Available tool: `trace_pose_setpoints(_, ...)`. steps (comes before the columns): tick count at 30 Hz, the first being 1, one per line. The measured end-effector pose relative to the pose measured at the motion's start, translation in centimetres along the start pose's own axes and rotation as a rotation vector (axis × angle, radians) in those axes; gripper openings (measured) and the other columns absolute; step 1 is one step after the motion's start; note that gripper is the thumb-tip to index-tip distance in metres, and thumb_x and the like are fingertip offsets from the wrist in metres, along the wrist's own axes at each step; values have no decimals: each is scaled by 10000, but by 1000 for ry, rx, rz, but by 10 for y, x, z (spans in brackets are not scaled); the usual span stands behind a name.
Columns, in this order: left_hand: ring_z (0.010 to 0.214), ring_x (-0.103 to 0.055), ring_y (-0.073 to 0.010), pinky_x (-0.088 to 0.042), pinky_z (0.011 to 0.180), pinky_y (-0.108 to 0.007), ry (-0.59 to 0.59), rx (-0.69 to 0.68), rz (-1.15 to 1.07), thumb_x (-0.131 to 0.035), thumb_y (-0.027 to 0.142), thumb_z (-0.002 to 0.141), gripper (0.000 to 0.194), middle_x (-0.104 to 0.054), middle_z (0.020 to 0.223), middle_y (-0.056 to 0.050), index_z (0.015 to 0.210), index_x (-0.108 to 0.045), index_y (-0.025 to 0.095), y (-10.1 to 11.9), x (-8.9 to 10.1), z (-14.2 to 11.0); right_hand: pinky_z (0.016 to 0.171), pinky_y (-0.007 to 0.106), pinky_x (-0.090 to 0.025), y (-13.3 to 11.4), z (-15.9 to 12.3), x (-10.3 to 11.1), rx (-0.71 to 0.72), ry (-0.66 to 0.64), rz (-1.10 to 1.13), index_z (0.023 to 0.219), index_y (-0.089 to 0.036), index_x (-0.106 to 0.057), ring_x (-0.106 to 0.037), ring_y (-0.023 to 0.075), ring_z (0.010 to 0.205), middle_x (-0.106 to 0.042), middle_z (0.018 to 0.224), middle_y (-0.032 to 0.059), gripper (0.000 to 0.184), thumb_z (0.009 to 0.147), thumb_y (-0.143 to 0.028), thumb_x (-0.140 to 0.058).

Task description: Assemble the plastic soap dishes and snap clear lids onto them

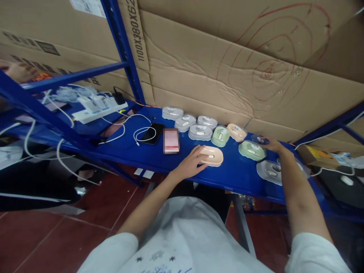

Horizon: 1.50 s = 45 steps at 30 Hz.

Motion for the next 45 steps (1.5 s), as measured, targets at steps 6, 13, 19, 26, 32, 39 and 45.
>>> trace_pose_setpoints(6,1638,-304,-340,-340,1327,-551,8,37,-75,-696,332,1005,317,-348,1728,-147,1294,-689,202,-3,2,-3,779,378,-505,36,-11,7,-234,-41,66,1137,-90,-757,-708,260,892,-782,1060,230,436,882,-441,-803)
trace_pose_setpoints(13,1519,-494,-335,-388,1299,-546,86,152,-177,-869,386,869,777,-482,1604,-168,1515,-462,240,-18,9,-3,1161,526,-476,-84,-90,28,129,278,489,1464,-239,-632,-592,332,1410,-621,1532,162,544,994,-512,-658)
trace_pose_setpoints(19,1505,-509,-372,-407,1267,-580,45,132,-291,-911,486,816,1018,-488,1619,-181,1624,-337,255,-19,5,-2,1265,561,-409,-222,-152,-33,380,118,640,1579,-323,-535,-485,313,1526,-498,1652,113,569,1045,-512,-594)
trace_pose_setpoints(26,1570,-430,-364,-374,1291,-573,-30,121,-293,-892,460,842,1173,-357,1722,-201,1719,-138,263,-14,7,-2,1284,613,-372,-230,-158,-61,353,139,640,1594,-342,-527,-437,319,1559,-518,1644,94,533,1082,-492,-524)
trace_pose_setpoints(32,1624,-340,-344,-341,1323,-539,-63,39,-276,-850,480,883,1079,-310,1758,-149,1721,-195,300,-10,11,-3,1301,656,-326,-243,-166,-63,470,86,544,1621,-389,-484,-283,329,1642,-439,1707,46,535,1089,-432,-522)
trace_pose_setpoints(39,1536,-457,-341,-373,1305,-555,-17,-12,-317,-818,522,909,823,-497,1606,-151,1606,-459,272,-10,16,1,1297,652,-343,-251,-169,-64,535,101,454,1677,-393,-375,-250,340,1654,-327,1763,64,685,1044,-440,-632)
trace_pose_setpoints(45,1548,-440,-328,-358,1313,-548,-11,-3,-302,-774,542,946,790,-485,1625,-139,1615,-444,281,-7,15,0,1301,664,-315,-248,-169,-68,509,91,398,1683,-429,-345,-226,352,1659,-291,1780,37,685,1053,-447,-614)
Point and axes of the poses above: each hand's wrist, its own z-axis towards the middle knuckle, its own x-axis out of the back of the hand, y = z × x, the point moved 8 cm from there along z, towards the middle knuckle
